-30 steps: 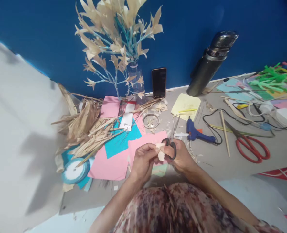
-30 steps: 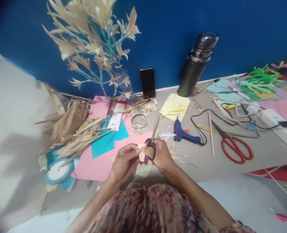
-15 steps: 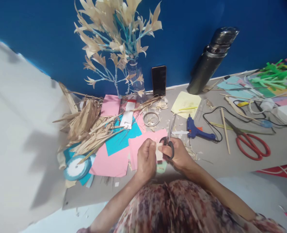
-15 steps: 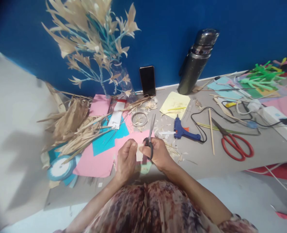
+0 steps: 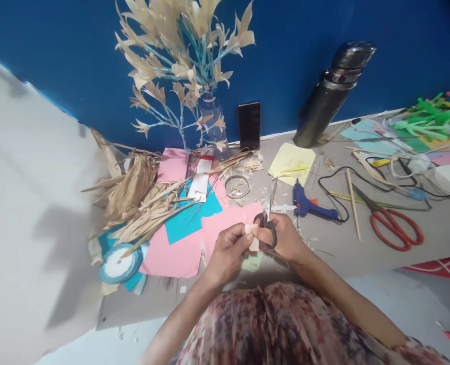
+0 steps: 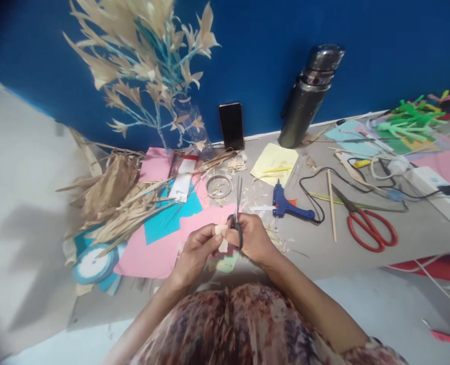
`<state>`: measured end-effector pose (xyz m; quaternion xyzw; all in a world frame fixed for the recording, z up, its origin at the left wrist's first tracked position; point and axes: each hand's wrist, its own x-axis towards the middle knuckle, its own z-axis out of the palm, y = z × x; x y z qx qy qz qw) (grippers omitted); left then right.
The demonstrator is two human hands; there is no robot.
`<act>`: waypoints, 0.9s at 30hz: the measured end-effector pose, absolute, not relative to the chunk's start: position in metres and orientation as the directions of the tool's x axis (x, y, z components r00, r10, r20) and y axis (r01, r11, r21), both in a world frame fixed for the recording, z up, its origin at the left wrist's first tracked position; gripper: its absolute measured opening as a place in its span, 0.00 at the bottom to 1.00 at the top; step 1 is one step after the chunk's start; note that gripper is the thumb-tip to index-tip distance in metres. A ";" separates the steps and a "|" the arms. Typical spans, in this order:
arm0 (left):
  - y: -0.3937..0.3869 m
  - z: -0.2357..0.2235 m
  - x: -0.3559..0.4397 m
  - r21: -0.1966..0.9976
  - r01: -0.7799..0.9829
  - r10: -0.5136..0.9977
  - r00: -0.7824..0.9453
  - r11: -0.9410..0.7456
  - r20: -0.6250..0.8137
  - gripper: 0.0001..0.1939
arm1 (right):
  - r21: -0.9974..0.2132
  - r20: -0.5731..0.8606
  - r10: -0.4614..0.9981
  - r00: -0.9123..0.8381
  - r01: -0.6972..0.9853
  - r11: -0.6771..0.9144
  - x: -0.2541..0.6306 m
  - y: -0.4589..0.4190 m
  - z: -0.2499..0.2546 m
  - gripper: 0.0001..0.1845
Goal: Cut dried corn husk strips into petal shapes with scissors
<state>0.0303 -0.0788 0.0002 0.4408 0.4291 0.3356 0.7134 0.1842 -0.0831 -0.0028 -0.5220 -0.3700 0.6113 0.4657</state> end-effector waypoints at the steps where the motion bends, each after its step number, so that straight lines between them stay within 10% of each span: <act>1: -0.080 -0.004 0.032 0.883 -0.187 0.849 0.416 0.430 -0.326 0.18 | -0.924 -0.307 0.951 -0.039 -0.227 -0.308 0.183 -0.084 -0.005 0.10; 5: -0.083 -0.019 0.036 0.725 -0.440 0.829 0.447 0.530 -0.335 0.16 | -0.840 -0.366 0.927 -0.079 -0.402 -0.366 0.177 -0.083 -0.013 0.11; 16: -0.080 -0.024 0.029 0.670 -0.475 0.780 0.569 0.571 -0.262 0.15 | -0.772 -0.370 0.904 -0.214 -0.471 -0.428 0.180 -0.079 -0.010 0.15; 27: -0.075 -0.013 0.031 0.809 -0.337 0.859 0.364 0.482 -0.360 0.12 | -0.896 -0.320 0.944 -0.083 -0.296 -0.330 0.183 -0.084 -0.002 0.14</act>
